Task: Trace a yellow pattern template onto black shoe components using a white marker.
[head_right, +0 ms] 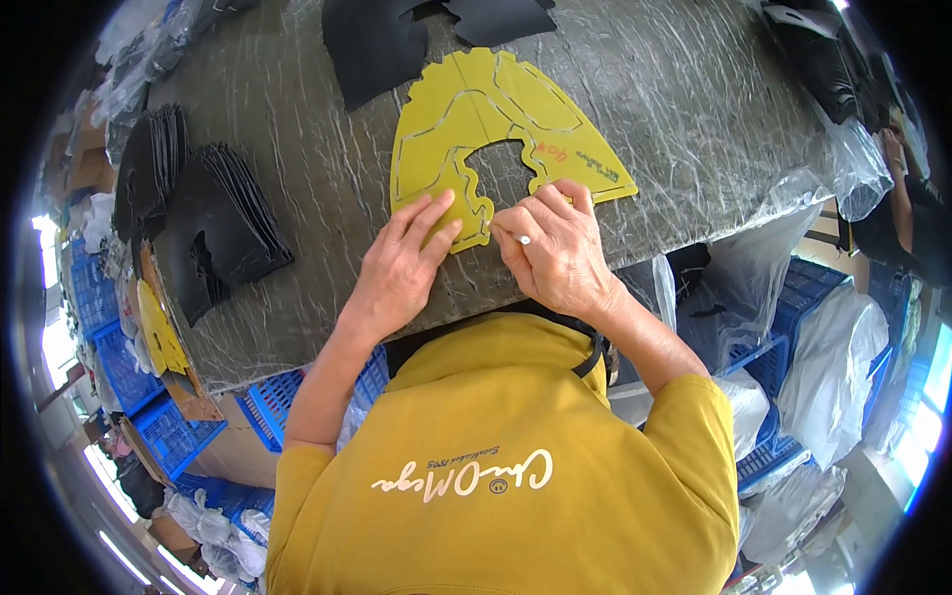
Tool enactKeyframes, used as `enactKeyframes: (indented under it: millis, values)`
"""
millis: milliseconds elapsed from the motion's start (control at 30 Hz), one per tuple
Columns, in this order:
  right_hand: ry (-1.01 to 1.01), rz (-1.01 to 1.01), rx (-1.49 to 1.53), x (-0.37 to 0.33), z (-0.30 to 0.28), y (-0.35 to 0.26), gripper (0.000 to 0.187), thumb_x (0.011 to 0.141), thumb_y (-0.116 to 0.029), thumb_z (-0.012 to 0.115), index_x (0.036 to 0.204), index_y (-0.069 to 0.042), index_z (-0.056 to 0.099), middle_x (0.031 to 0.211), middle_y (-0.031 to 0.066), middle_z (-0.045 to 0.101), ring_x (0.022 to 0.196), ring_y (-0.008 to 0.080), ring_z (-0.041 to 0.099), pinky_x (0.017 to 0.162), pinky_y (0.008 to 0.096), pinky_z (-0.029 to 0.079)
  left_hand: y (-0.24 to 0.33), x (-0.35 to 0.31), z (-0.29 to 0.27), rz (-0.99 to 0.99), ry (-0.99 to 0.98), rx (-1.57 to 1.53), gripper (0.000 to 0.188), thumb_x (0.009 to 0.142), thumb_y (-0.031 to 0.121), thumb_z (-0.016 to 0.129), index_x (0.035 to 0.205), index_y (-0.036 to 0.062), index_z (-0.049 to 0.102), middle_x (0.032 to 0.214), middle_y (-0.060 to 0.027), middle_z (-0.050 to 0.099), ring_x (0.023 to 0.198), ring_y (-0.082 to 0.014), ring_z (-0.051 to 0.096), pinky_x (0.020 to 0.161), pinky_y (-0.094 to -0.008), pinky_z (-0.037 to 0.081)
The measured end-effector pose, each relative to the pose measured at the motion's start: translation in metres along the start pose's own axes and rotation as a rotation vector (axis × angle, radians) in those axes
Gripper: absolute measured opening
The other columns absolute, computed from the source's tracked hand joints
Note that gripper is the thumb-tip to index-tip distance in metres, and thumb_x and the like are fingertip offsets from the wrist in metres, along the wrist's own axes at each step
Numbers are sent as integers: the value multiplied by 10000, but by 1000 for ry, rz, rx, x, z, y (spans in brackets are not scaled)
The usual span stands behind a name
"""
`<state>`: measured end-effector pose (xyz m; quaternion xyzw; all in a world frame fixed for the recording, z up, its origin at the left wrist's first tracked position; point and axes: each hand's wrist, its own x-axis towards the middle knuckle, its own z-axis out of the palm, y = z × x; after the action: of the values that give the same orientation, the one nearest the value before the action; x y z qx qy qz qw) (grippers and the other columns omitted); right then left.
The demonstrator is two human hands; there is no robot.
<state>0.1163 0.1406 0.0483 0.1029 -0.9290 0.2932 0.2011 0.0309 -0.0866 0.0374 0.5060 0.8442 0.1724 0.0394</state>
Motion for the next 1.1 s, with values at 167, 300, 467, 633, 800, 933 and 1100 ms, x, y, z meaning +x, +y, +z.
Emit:
enactKeyframes:
  millis: [167, 300, 467, 633, 800, 933, 1100]
  values:
    - [25, 26, 5, -1, 2, -1, 163, 880, -58, 729, 968, -112, 603, 794, 21, 602, 769, 245, 597, 873, 411, 420, 0, 0, 0, 7, 1, 5, 414, 856, 6, 651, 1267, 52, 625, 1519, -111, 498, 1375, -321, 486, 1059, -436, 506]
    - [42, 30, -5, -2, 3, -3, 157, 882, -54, 723, 961, -110, 600, 790, 22, 604, 764, 251, 594, 870, 417, 419, -1, 0, 2, 8, 7, -2, 407, 863, 4, 651, 1266, 56, 619, 1515, -110, 500, 1371, -321, 490, 1049, -433, 508]
    - [-19, 34, 52, -4, -1, -4, 161, 870, -51, 723, 949, -108, 594, 781, 31, 603, 761, 259, 593, 869, 418, 421, -2, 0, 2, -3, 9, -15, 395, 879, 12, 662, 1269, 57, 620, 1514, -95, 504, 1363, -318, 496, 1058, -435, 509]
    - [-39, 26, 42, 3, -5, -2, 151, 863, -49, 718, 936, -108, 601, 767, 31, 596, 763, 261, 596, 861, 413, 422, -3, 1, -1, -6, 35, -34, 366, 873, 13, 669, 1235, 64, 656, 1487, -75, 538, 1336, -300, 521, 1029, -410, 533]
    - [15, 52, 107, 8, -7, 1, 64, 918, -55, 682, 932, -102, 640, 785, 19, 623, 765, 250, 593, 847, 400, 417, -12, 9, -13, -81, -23, -155, 417, 840, -34, 649, 1226, 116, 699, 1455, -3, 591, 1258, -258, 582, 958, -378, 579]
    - [-70, 50, 253, 14, 6, -10, 27, 933, -73, 689, 952, -89, 677, 797, 19, 639, 777, 241, 593, 859, 393, 421, -28, 13, -16, -71, -53, -257, 520, 784, -101, 624, 1220, 160, 730, 1394, 32, 651, 1205, -244, 616, 943, -369, 591]
    - [-121, 3, 249, 19, 27, -16, 46, 918, -86, 713, 953, -84, 684, 805, 28, 651, 794, 241, 605, 878, 404, 429, -37, 14, -17, -54, -59, -327, 502, 774, -104, 651, 1186, 163, 754, 1346, 37, 685, 1185, -242, 627, 945, -365, 590]
